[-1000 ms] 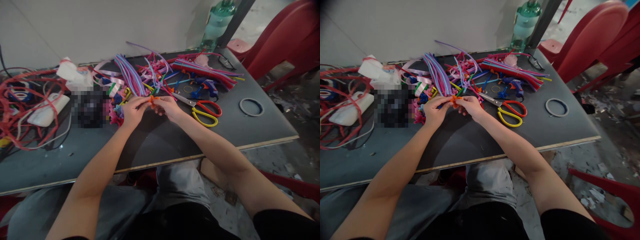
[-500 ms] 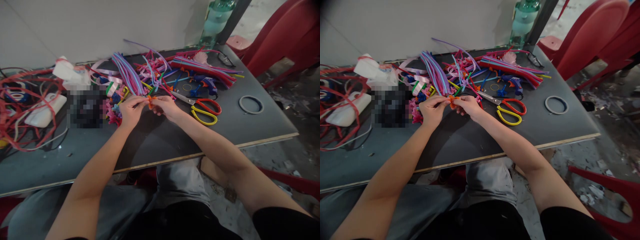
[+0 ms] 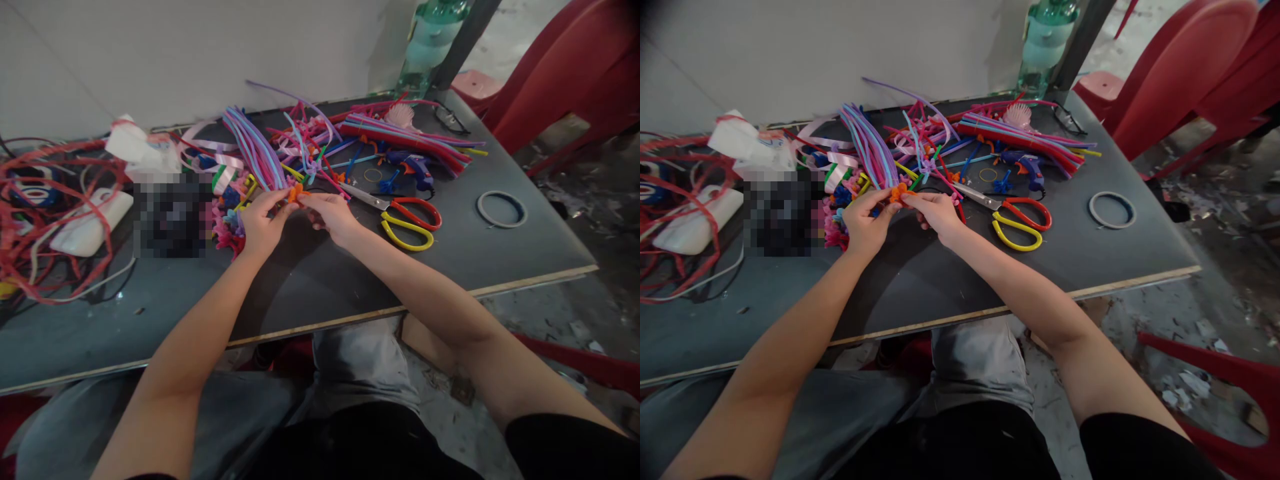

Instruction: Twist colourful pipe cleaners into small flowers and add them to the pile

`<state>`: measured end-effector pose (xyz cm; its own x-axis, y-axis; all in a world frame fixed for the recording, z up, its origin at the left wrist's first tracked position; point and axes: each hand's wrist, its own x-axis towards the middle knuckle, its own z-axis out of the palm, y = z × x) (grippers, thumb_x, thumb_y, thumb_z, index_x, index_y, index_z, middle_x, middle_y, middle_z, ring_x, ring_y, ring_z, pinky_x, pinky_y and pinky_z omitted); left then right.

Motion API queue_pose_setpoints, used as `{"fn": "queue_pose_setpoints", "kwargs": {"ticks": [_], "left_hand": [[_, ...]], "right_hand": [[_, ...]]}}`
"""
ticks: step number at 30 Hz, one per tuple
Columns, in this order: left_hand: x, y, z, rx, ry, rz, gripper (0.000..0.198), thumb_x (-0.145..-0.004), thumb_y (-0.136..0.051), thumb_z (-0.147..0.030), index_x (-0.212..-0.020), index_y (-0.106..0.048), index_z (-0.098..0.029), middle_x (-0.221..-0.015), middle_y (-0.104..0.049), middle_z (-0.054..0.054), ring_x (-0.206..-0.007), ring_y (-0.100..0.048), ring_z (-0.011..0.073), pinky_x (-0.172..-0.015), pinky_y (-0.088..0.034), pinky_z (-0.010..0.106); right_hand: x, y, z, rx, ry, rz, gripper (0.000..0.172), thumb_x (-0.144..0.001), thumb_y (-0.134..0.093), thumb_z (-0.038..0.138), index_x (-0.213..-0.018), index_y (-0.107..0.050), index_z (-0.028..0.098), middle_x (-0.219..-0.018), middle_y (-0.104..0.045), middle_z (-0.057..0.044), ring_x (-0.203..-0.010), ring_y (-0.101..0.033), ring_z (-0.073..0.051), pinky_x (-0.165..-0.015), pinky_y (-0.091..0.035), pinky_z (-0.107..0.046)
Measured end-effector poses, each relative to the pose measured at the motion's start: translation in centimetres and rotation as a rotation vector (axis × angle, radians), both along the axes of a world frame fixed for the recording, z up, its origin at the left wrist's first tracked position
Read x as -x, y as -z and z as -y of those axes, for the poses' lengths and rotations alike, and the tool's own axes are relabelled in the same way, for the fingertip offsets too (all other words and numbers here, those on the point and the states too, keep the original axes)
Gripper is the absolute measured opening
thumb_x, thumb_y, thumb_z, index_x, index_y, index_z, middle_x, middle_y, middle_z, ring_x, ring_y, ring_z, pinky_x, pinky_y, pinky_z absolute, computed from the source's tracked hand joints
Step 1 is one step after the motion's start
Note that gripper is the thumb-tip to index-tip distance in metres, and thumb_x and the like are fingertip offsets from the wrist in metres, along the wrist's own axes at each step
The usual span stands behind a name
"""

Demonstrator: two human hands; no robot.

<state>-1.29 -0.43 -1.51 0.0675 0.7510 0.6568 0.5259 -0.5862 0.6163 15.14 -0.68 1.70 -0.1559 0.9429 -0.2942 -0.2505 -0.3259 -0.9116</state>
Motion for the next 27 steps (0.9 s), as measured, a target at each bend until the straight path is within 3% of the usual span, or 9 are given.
{"fn": "queue_pose_setpoints", "kwargs": {"ticks": [2, 5, 8, 13, 20, 27], "left_hand": [[0.0, 0.0, -0.1, 0.022, -0.004, 0.038, 0.041, -0.092, -0.065, -0.059, -0.098, -0.081, -0.022, -0.095, -0.081, 0.005, -0.088, -0.075, 0.0191, -0.082, -0.060, 0.032], [0.0, 0.3, -0.4, 0.096, 0.012, 0.143, 0.037, -0.091, -0.068, -0.055, -0.096, -0.082, -0.021, -0.094, -0.081, 0.005, -0.086, -0.076, 0.0197, -0.084, -0.061, 0.033], [0.2, 0.7, -0.8, 0.178, 0.049, 0.259, 0.042, -0.084, -0.075, -0.057, -0.102, -0.082, -0.020, -0.092, -0.081, 0.007, -0.080, -0.076, 0.0195, -0.077, -0.062, 0.032], [0.4, 0.6, -1.1, 0.245, 0.173, 0.318, 0.045, -0.079, -0.078, -0.062, -0.100, -0.083, -0.022, -0.094, -0.082, 0.007, -0.081, -0.076, 0.0205, -0.079, -0.063, 0.034], [0.3, 0.2, -0.7, 0.030, 0.120, 0.201, 0.031, -0.086, -0.075, -0.054, -0.093, -0.083, -0.026, -0.089, -0.082, 0.005, -0.080, -0.076, 0.0178, -0.074, -0.060, 0.029], [1.2, -0.3, -0.8, -0.240, 0.046, -0.191, 0.030, -0.096, -0.064, -0.050, -0.089, -0.081, -0.025, -0.083, -0.080, 0.004, -0.077, -0.073, 0.0185, -0.075, -0.057, 0.033]], "right_hand": [[-0.1, 0.2, 0.0, -0.162, 0.035, 0.094, 0.012, -0.082, -0.079, 0.024, -0.077, -0.072, 0.016, -0.067, -0.066, 0.004, -0.048, -0.049, -0.003, -0.038, -0.034, -0.014], [-0.2, 0.4, -0.1, -0.301, 0.019, 0.146, 0.014, -0.077, -0.083, 0.023, -0.084, -0.073, 0.017, -0.073, -0.071, 0.003, -0.055, -0.061, -0.006, -0.042, -0.042, -0.014], [-0.3, 0.3, -0.4, -0.229, -0.060, 0.103, 0.017, -0.081, -0.081, 0.026, -0.074, -0.068, 0.016, -0.065, -0.069, 0.002, -0.051, -0.062, -0.007, -0.041, -0.042, -0.015], [-0.7, -0.4, -0.7, 0.025, -0.153, -0.041, 0.022, -0.091, -0.070, 0.018, -0.069, -0.065, 0.015, -0.061, -0.066, 0.004, -0.046, -0.061, -0.004, -0.038, -0.039, -0.014], [-0.6, -1.3, -0.3, 0.125, -0.176, -0.043, 0.028, -0.094, -0.064, 0.012, -0.066, -0.064, 0.013, -0.056, -0.061, 0.005, -0.042, -0.056, -0.003, -0.037, -0.037, -0.013], [-0.2, -0.1, -0.4, 0.034, -0.149, 0.033, 0.027, -0.086, -0.076, 0.016, -0.062, -0.065, 0.014, -0.057, -0.065, 0.002, -0.041, -0.055, -0.003, -0.036, -0.038, -0.013]]}}
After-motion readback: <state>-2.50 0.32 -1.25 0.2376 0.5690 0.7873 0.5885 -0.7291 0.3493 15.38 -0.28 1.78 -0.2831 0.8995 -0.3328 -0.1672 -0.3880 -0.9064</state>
